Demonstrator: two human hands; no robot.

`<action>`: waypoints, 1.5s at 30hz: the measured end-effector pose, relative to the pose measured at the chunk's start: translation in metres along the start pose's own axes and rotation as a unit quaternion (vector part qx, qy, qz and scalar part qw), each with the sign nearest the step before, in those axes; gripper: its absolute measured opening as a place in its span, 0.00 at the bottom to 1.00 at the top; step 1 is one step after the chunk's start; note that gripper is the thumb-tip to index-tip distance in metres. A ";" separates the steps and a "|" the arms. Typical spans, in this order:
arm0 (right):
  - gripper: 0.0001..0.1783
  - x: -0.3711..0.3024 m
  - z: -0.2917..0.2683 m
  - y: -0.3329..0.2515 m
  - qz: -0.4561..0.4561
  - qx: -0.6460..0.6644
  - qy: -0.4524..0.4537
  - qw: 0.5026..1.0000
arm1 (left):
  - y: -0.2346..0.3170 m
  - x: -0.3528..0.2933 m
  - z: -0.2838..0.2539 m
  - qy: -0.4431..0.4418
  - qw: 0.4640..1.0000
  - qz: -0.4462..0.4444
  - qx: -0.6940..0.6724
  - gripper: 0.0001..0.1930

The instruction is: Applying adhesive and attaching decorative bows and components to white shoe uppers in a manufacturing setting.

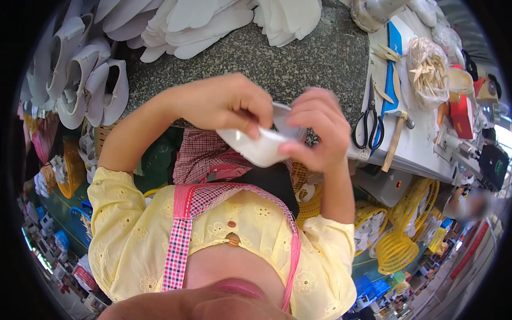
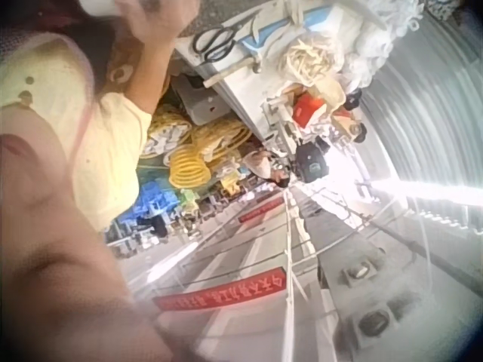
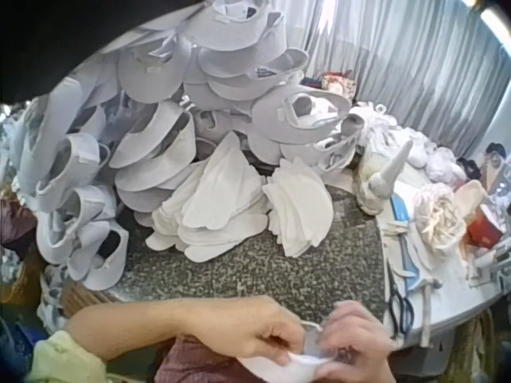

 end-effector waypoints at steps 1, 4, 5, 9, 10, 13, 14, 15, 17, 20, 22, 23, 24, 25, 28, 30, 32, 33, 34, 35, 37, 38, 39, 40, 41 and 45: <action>0.16 -0.003 0.002 0.009 0.043 0.119 -0.052 0.991 | 0.002 0.000 -0.008 0.017 0.999 -0.026 0.011 0.08; 0.12 -0.009 0.001 0.013 0.220 0.178 -0.118 0.952 | 0.022 -0.005 -0.005 0.080 0.984 0.043 0.152 0.08; 0.11 -0.004 0.002 0.011 0.197 0.139 -0.149 0.959 | 0.018 -0.002 0.001 0.086 0.973 0.071 0.201 0.08; 0.09 0.007 0.001 0.002 0.176 0.078 -0.185 0.964 | 0.013 -0.013 0.003 0.103 0.972 -0.005 0.212 0.08; 0.10 0.006 0.001 0.000 0.178 0.059 -0.190 0.964 | 0.012 -0.014 0.003 0.100 0.972 -0.007 0.212 0.08; 0.10 0.001 0.005 0.002 0.172 -0.001 -0.180 0.969 | 0.008 -0.014 0.003 0.113 0.938 0.010 0.327 0.07; 0.11 -0.001 0.006 0.004 0.159 -0.046 -0.168 0.972 | 0.005 -0.013 0.002 0.111 0.938 0.010 0.327 0.07; 0.11 0.001 0.010 0.006 0.161 -0.046 -0.166 0.972 | 0.004 -0.012 0.000 0.141 0.927 0.019 0.346 0.06; 0.12 0.006 0.016 0.006 0.069 -0.126 -0.118 0.983 | 0.001 -0.009 0.001 0.188 0.904 0.042 0.381 0.05; 0.11 0.005 0.013 0.012 0.032 -0.106 -0.165 0.980 | 0.006 -0.012 0.000 0.161 0.880 0.047 0.445 0.06; 0.11 -0.002 0.016 0.027 0.043 -0.094 -0.176 0.979 | -0.005 -0.016 -0.005 0.166 0.846 0.081 0.501 0.06; 0.11 -0.006 0.020 0.031 0.021 -0.108 -0.187 0.976 | -0.009 -0.018 -0.004 0.152 0.812 0.095 0.555 0.05; 0.10 -0.010 0.023 0.036 0.000 -0.121 -0.197 0.973 | -0.014 -0.018 0.000 0.137 0.776 0.110 0.606 0.04; 0.08 -0.013 0.029 0.040 -0.028 -0.145 -0.206 0.967 | -0.023 -0.017 0.006 0.133 0.773 0.109 0.611 0.04; 0.06 -0.025 0.037 0.041 -0.081 -0.226 -0.224 0.945 | -0.039 -0.011 0.033 0.170 0.737 0.074 0.650 0.06; 0.09 -0.031 0.034 0.042 -0.063 -0.224 -0.218 0.948 | -0.038 -0.014 0.032 0.140 0.757 0.048 0.636 0.09; 0.13 -0.039 0.030 0.040 -0.046 -0.224 -0.215 0.950 | -0.034 -0.013 0.035 0.090 0.738 0.058 0.667 0.10; 0.17 -0.047 0.030 0.035 -0.034 -0.239 -0.216 0.946 | -0.033 -0.012 0.039 0.085 0.735 0.056 0.671 0.12; 0.21 -0.054 0.030 0.031 -0.024 -0.256 -0.217 0.942 | -0.032 -0.012 0.043 0.084 0.736 0.055 0.670 0.12; 0.24 -0.062 0.032 0.029 -0.011 -0.275 -0.228 0.934 | -0.031 -0.011 0.046 0.086 0.733 0.046 0.673 0.13; 0.24 -0.063 0.036 0.027 0.009 -0.286 -0.236 0.929 | -0.033 -0.009 0.051 0.139 0.709 0.046 0.690 0.08; 0.24 -0.065 0.039 0.027 0.026 -0.297 -0.244 0.923 | -0.035 -0.009 0.052 0.134 0.712 0.048 0.688 0.08; 0.24 -0.064 0.040 0.027 0.033 -0.295 -0.241 0.924 | -0.036 -0.008 0.051 0.152 0.710 0.041 0.687 0.09; 0.25 -0.063 0.041 0.026 0.030 -0.309 -0.251 0.917 | -0.036 -0.009 0.051 0.170 0.709 0.031 0.684 0.10; 0.25 -0.062 0.042 0.026 0.027 -0.322 -0.261 0.909 | -0.038 -0.010 0.053 0.162 0.712 0.030 0.682 0.10; 0.27 -0.060 0.044 0.027 0.024 -0.355 -0.264 0.897 | -0.047 -0.008 0.052 0.174 0.701 -0.027 0.691 0.11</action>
Point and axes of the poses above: each hand's wrist, its own x-axis towards the middle knuckle, its own z-axis out of the palm, y = z × x, the point moved 3 cm from there along x, towards the middle knuckle
